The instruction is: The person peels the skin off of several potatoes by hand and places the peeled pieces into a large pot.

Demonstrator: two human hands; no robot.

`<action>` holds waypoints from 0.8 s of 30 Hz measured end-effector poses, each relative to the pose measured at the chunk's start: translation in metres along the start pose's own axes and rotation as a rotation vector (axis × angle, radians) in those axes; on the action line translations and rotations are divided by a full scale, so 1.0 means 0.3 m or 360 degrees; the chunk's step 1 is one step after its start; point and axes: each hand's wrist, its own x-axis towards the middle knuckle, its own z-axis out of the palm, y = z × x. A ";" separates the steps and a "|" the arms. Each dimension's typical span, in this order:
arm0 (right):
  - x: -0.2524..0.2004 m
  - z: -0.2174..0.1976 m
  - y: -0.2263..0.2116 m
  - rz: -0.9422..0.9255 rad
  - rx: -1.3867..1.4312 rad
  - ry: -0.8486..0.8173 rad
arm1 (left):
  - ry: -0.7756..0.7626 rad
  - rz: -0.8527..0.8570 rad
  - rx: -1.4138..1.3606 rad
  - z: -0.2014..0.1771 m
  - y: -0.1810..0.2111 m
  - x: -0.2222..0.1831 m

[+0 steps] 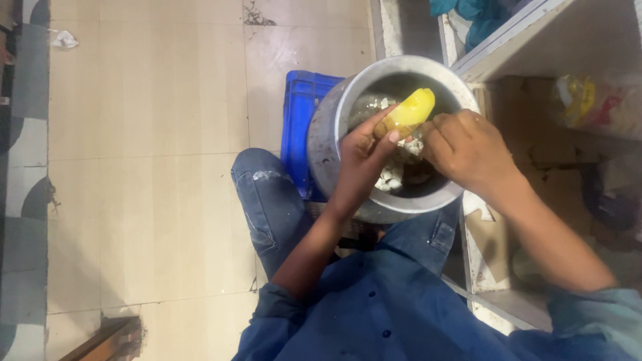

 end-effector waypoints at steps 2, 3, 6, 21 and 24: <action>-0.003 -0.004 -0.014 0.0106 0.0088 0.0079 | 0.0004 0.0006 -0.0037 -0.001 -0.002 0.002; -0.002 -0.011 -0.022 0.0214 0.0178 0.0158 | 0.0004 0.0036 0.0046 -0.001 -0.004 0.001; 0.004 -0.034 -0.058 0.0298 0.0328 0.0309 | -0.0011 0.0037 0.0094 0.000 -0.018 -0.001; -0.034 0.046 -0.070 0.0340 0.0373 0.0028 | 0.0015 0.0048 -0.0073 -0.011 -0.030 0.001; -0.055 0.037 -0.102 0.0528 0.0534 -0.0149 | 0.0017 0.0065 -0.0100 -0.014 -0.044 0.004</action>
